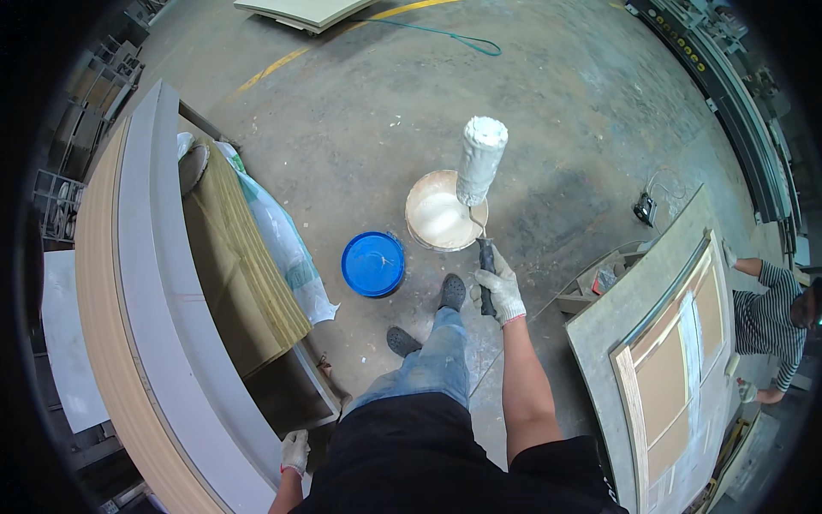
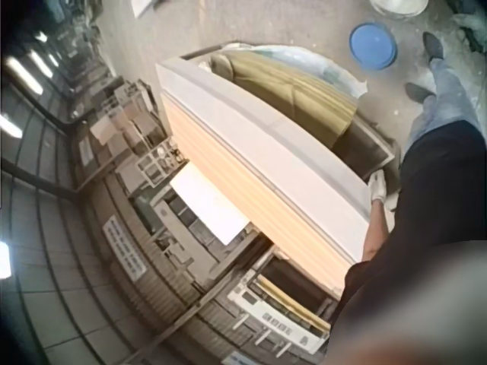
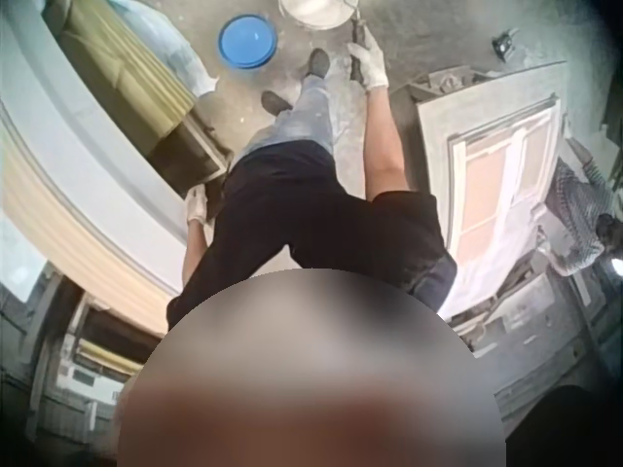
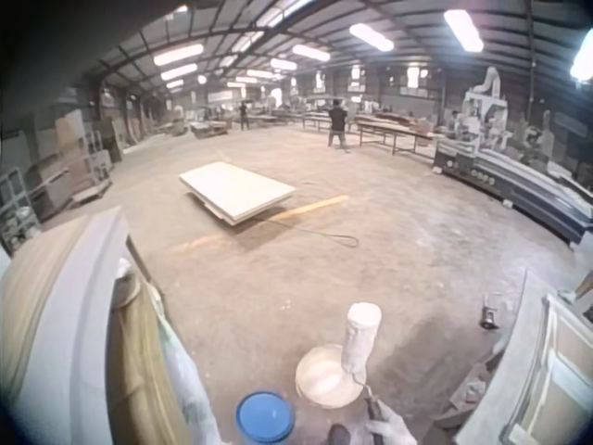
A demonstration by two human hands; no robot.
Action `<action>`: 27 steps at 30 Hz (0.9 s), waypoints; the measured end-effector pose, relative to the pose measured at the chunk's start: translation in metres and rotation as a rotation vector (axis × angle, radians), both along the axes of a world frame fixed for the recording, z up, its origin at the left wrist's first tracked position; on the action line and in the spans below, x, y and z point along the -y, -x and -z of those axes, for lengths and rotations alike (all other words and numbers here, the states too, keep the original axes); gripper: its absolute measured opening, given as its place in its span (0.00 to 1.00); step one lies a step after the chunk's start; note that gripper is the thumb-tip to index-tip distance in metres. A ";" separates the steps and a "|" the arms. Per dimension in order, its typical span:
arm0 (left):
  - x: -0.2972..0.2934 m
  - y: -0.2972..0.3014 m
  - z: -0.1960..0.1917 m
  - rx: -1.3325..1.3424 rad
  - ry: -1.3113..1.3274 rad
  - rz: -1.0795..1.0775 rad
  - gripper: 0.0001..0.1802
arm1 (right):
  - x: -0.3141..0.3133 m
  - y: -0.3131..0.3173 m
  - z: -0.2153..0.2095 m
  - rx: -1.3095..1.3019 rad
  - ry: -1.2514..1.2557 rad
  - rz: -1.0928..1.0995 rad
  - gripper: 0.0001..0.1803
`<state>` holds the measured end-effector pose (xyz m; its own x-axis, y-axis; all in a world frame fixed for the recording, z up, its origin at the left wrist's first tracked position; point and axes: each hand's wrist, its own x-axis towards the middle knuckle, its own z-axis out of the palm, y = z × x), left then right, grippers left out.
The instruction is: Applying white paint to a large wooden panel using a paint roller.
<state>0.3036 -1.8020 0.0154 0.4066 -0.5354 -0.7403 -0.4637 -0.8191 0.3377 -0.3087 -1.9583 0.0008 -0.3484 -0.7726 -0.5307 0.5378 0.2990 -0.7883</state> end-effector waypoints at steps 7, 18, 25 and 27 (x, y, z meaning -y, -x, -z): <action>-0.013 -0.018 0.015 -0.126 -0.059 -0.054 0.14 | 0.007 -0.009 -0.034 -0.057 0.025 -0.010 0.46; 0.009 -0.016 0.016 -0.134 0.057 -0.063 0.15 | 0.012 -0.022 -0.075 -0.386 -0.096 -0.075 0.47; 0.019 -0.005 0.017 -0.124 0.089 -0.008 0.16 | 0.011 -0.013 -0.090 -0.911 -0.241 -0.185 0.47; 0.020 -0.002 0.019 -0.103 0.107 0.006 0.16 | 0.009 0.002 -0.078 -1.611 0.094 -0.109 0.44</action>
<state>0.3053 -1.8222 -0.0035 0.3276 -0.6161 -0.7163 -0.4270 -0.7728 0.4695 -0.3105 -1.9676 0.0787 -0.4119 -0.8367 0.3609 -0.8426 0.1990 -0.5004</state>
